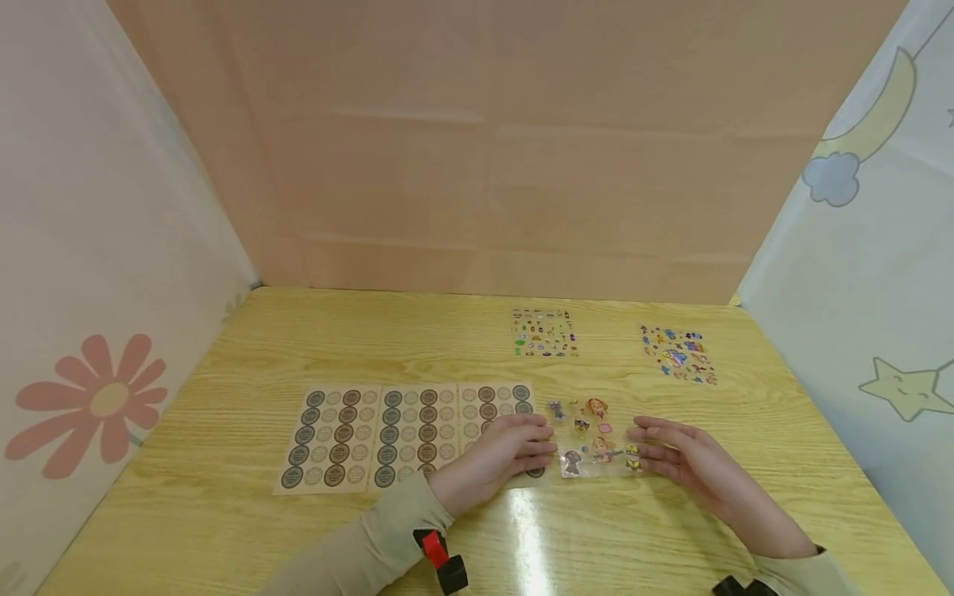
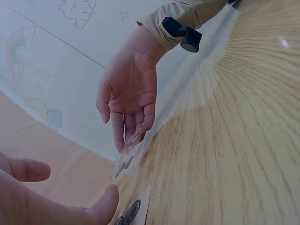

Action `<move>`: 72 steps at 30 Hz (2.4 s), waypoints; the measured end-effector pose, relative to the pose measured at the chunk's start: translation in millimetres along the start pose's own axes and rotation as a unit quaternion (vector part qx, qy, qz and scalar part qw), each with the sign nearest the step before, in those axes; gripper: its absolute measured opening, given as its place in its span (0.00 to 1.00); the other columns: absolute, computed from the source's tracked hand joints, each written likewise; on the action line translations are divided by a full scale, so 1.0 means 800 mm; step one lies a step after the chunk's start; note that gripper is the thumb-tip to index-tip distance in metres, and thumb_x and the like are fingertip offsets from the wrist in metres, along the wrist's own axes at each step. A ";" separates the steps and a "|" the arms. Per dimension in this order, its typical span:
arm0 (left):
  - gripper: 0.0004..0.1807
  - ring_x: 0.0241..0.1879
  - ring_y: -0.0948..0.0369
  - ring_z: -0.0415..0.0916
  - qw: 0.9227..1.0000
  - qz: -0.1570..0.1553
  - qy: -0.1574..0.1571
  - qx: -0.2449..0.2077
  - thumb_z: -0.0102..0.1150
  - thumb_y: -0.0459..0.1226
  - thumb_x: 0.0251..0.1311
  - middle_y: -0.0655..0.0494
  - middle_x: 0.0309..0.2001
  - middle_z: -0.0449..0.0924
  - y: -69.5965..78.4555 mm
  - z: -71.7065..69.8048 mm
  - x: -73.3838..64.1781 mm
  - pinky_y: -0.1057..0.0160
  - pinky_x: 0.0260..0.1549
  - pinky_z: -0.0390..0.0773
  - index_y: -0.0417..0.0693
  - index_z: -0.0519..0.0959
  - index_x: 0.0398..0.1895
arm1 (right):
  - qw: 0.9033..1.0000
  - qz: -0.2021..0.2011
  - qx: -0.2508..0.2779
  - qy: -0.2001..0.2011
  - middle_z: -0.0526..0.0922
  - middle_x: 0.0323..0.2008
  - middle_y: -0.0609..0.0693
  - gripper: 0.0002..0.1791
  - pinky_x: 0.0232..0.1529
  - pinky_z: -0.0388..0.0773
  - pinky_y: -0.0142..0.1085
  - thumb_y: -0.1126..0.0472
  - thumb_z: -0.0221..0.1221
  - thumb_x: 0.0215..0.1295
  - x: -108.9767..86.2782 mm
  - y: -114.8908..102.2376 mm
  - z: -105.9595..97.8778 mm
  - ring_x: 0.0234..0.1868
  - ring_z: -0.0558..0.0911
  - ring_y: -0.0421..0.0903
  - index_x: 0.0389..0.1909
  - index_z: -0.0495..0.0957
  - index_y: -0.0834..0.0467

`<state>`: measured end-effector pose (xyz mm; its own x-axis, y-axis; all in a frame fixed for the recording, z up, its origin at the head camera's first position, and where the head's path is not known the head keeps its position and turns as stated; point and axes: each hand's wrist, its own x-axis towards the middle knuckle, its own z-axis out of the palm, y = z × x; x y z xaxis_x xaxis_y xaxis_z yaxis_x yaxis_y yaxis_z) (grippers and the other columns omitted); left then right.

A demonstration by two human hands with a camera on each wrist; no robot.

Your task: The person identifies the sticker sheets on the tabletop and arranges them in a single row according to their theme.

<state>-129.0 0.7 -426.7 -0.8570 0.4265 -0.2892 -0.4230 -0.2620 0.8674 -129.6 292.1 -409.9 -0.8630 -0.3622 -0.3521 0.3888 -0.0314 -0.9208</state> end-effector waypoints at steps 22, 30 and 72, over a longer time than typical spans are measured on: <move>0.29 0.57 0.38 0.69 0.999 -0.020 0.006 -0.028 0.42 0.37 0.70 0.28 0.59 0.66 0.003 -0.001 -0.007 0.48 0.56 0.73 0.23 0.55 0.65 | 0.995 -0.008 -0.093 0.023 0.60 0.66 0.68 0.35 0.59 0.73 0.37 0.52 0.37 0.79 0.004 0.000 0.011 0.54 0.75 0.40 0.68 0.46 0.79; 0.29 0.58 0.38 0.68 0.999 -0.028 0.005 -0.021 0.43 0.38 0.70 0.28 0.58 0.67 0.004 -0.002 -0.010 0.47 0.56 0.73 0.21 0.56 0.64 | 0.993 0.001 -0.119 0.014 0.55 0.68 0.71 0.35 0.59 0.72 0.34 0.50 0.35 0.79 0.001 -0.004 0.013 0.55 0.74 0.37 0.69 0.46 0.77; 0.25 0.61 0.42 0.65 1.000 -0.006 -0.024 -0.011 0.38 0.39 0.73 0.33 0.61 0.67 0.044 -0.016 0.009 0.50 0.62 0.68 0.29 0.63 0.64 | 0.995 -0.050 -0.075 -0.034 0.69 0.62 0.53 0.32 0.61 0.70 0.36 0.49 0.36 0.79 0.024 -0.037 0.012 0.60 0.74 0.44 0.72 0.48 0.68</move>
<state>-153.6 -16.5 -403.5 -0.8373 0.4700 -0.2793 -0.4399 -0.2758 0.8546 -154.6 277.1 -387.4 -0.8693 -0.4258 -0.2508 0.2462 0.0670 -0.9669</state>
